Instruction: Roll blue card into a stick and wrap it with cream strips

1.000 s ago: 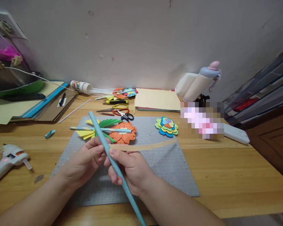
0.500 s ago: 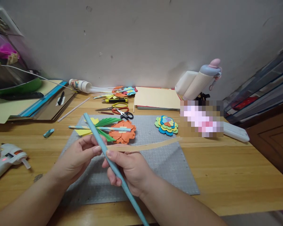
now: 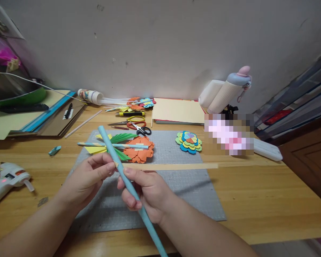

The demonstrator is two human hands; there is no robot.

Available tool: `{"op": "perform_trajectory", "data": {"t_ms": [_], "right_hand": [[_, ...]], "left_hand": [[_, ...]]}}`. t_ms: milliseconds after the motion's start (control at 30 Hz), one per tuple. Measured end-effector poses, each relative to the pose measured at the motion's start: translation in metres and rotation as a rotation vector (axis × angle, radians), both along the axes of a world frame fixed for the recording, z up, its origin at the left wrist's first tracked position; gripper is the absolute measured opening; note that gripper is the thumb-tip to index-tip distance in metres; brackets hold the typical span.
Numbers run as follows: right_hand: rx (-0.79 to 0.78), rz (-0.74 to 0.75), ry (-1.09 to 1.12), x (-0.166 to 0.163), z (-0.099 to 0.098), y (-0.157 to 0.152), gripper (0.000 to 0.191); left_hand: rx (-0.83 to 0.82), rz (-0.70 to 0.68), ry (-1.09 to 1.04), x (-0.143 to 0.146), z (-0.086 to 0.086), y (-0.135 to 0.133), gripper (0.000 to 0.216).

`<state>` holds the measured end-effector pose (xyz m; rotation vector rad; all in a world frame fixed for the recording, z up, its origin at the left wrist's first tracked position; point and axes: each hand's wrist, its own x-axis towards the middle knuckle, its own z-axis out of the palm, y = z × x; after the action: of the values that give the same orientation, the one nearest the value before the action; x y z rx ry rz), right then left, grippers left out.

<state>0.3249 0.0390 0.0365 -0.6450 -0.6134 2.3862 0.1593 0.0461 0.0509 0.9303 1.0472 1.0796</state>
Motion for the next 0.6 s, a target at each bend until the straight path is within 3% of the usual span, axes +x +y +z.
{"op": "perform_trajectory", "data": {"t_ms": [100,367,467,600], "right_hand": [[0.008,0.009,0.007,0.0002,0.0006,0.0001,0.032],[0.158,-0.204,-0.221,-0.0054,0.0032,-0.0042,0.033],[0.195,-0.280,-0.288,-0.0071,0.0030,-0.0056,0.034],[0.158,-0.274,-0.265,-0.0056,0.0042,-0.0055,0.034]], "left_hand": [[0.002,0.004,0.010,-0.0003,-0.0002,0.0001,0.023],[0.112,0.016,0.228,-0.0040,-0.0034,-0.0005,0.018],[0.343,0.094,0.404,-0.0052,-0.0015,-0.0021,0.011],[0.828,0.242,0.734,-0.0060,0.0011,-0.0082,0.011]]}}
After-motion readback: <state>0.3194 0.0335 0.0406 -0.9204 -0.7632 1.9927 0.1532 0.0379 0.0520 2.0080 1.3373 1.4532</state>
